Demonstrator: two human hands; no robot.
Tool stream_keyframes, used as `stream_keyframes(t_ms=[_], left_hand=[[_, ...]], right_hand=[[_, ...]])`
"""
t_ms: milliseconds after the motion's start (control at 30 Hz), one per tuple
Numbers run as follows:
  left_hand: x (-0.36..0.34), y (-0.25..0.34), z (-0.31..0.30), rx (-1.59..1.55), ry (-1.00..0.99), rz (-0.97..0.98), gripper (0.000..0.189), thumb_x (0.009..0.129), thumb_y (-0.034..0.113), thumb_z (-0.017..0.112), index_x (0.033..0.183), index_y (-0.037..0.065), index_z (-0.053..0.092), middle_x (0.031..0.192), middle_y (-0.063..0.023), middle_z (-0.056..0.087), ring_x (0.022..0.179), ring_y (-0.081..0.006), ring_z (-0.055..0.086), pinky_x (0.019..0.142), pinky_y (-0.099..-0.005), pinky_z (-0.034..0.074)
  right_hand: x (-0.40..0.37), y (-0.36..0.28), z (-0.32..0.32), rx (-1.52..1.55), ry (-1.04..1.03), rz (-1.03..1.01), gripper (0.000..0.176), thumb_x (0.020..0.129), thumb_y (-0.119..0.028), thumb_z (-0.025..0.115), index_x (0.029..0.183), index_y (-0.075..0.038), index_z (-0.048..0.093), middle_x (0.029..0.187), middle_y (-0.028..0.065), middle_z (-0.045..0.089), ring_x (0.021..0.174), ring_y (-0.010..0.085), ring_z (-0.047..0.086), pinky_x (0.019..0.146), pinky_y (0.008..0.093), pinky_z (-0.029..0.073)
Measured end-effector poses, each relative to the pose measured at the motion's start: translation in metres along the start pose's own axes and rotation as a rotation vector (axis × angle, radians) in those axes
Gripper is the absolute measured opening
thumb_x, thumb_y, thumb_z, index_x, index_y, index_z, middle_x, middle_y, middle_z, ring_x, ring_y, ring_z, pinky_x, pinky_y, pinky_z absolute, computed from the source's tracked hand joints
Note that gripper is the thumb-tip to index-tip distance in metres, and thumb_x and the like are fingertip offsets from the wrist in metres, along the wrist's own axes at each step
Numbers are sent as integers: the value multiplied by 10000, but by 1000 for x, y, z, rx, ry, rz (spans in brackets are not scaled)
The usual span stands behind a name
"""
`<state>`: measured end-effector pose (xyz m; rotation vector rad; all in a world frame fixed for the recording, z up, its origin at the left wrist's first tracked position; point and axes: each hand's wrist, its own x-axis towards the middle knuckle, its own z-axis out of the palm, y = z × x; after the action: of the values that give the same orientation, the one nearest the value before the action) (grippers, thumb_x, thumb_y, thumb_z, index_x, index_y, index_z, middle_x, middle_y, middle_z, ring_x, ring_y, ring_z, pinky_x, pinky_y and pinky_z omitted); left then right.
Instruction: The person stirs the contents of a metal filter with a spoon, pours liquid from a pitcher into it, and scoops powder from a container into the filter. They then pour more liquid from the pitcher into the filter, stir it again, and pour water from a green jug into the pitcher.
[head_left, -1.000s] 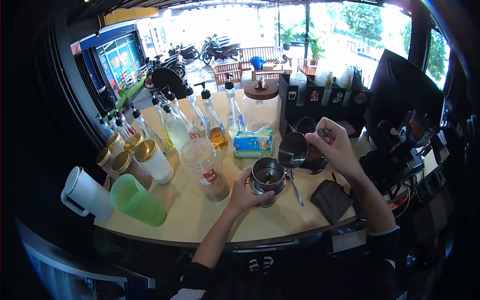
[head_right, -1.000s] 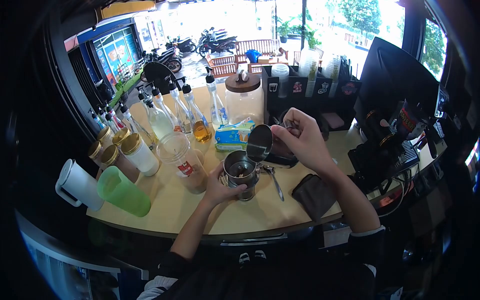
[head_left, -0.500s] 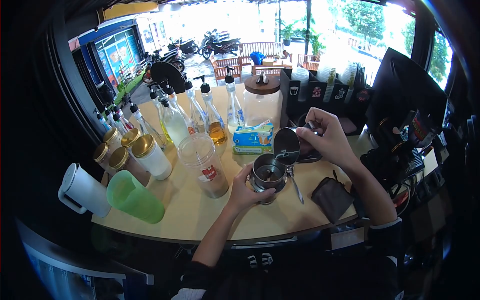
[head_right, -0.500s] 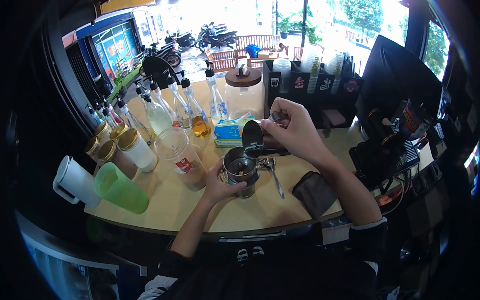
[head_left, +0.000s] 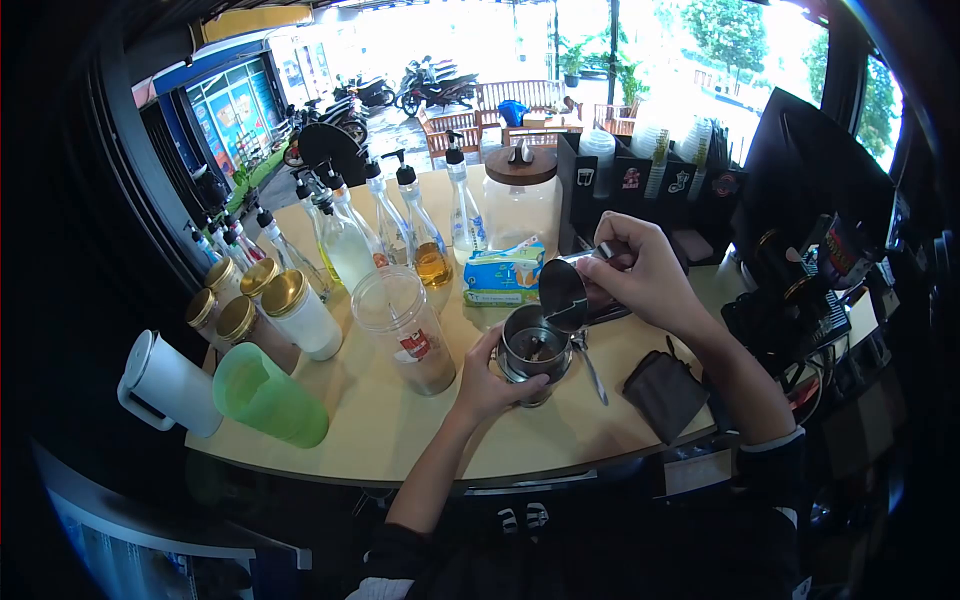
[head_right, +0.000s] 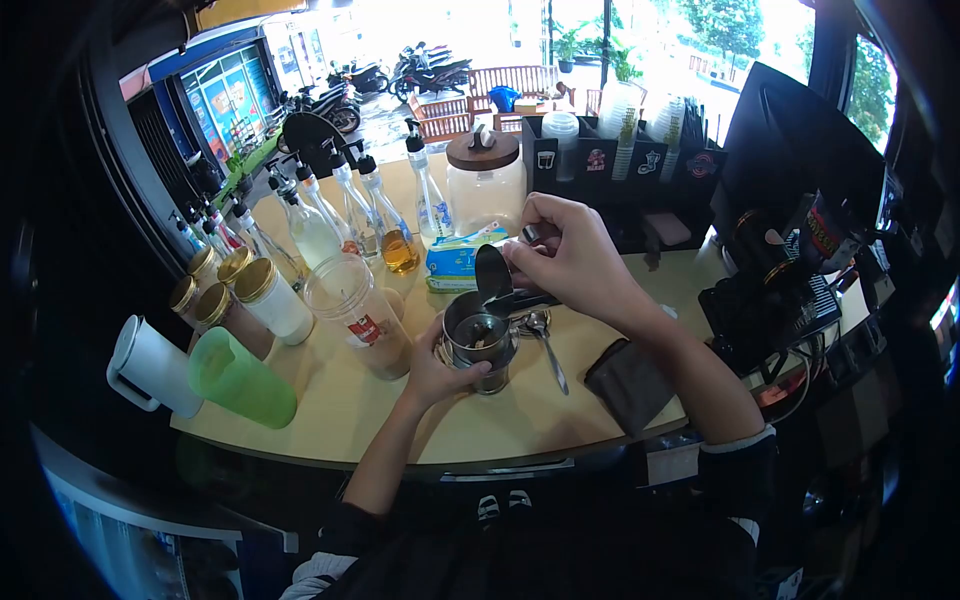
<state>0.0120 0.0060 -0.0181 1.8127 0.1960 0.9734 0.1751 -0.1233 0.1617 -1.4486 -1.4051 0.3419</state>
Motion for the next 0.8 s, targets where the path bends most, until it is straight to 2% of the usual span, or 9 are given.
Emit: stream_keyframes(t_ms=[200, 267, 400, 500, 567, 767, 800], left_hand=[[0, -1, 0, -10, 4, 3, 742, 595, 275, 865, 1220, 19, 556, 1105, -108, 640, 1054, -213, 615, 953, -350, 461], [0, -1, 0, -12, 3, 4, 743, 595, 273, 865, 1220, 19, 555, 1104, -108, 640, 1055, -213, 615, 954, -350, 460], [0, 0, 1, -22, 3, -8, 742, 597, 270, 866, 1220, 18, 552, 1101, -106, 639, 1053, -211, 615, 952, -350, 461], [0, 2, 0, -13, 1, -2, 739, 597, 268, 866, 1217, 17, 551, 1098, -105, 640, 1050, -209, 615, 950, -348, 461], [0, 3, 1, -9, 1, -3, 737, 597, 266, 866, 1215, 17, 552, 1097, -105, 640, 1048, -208, 615, 949, -347, 461], [0, -1, 1, -54, 6, -28, 741, 593, 259, 866, 1218, 17, 552, 1099, -106, 641, 1042, -206, 617, 946, -344, 460], [0, -3, -1, -28, -27, -24, 793, 604, 243, 866, 1270, 0, 511, 1137, -107, 633, 1062, -194, 608, 958, -341, 457]], right_hand=[[3, 6, 0, -104, -12, -27, 253, 850, -49, 661, 755, -49, 427, 642, -47, 477, 585, -34, 382, 475, 171, 294], [4, 8, 2, -44, 6, -13, 271, 807, -84, 690, 744, 7, 442, 617, -15, 384, 581, 19, 354, 461, 235, 307], [4, 0, 2, -83, -16, -13, 274, 804, -83, 693, 745, 10, 442, 619, -9, 394, 582, 20, 355, 461, 236, 320], [4, 3, 3, -6, -14, 1, 275, 799, -82, 696, 747, 13, 443, 619, -5, 402, 587, 21, 364, 465, 236, 333], [5, 2, 1, -100, -74, -20, 255, 873, -54, 644, 767, -40, 412, 643, -51, 436, 638, -20, 512, 509, 159, 454], [4, -5, 1, -84, -72, -1, 258, 873, -56, 644, 765, -43, 411, 636, -54, 429, 614, -31, 464, 493, 155, 418], [4, -7, 2, -84, -71, 0, 258, 873, -56, 644, 765, -43, 411, 636, -54, 429, 614, -31, 464, 493, 155, 418]])
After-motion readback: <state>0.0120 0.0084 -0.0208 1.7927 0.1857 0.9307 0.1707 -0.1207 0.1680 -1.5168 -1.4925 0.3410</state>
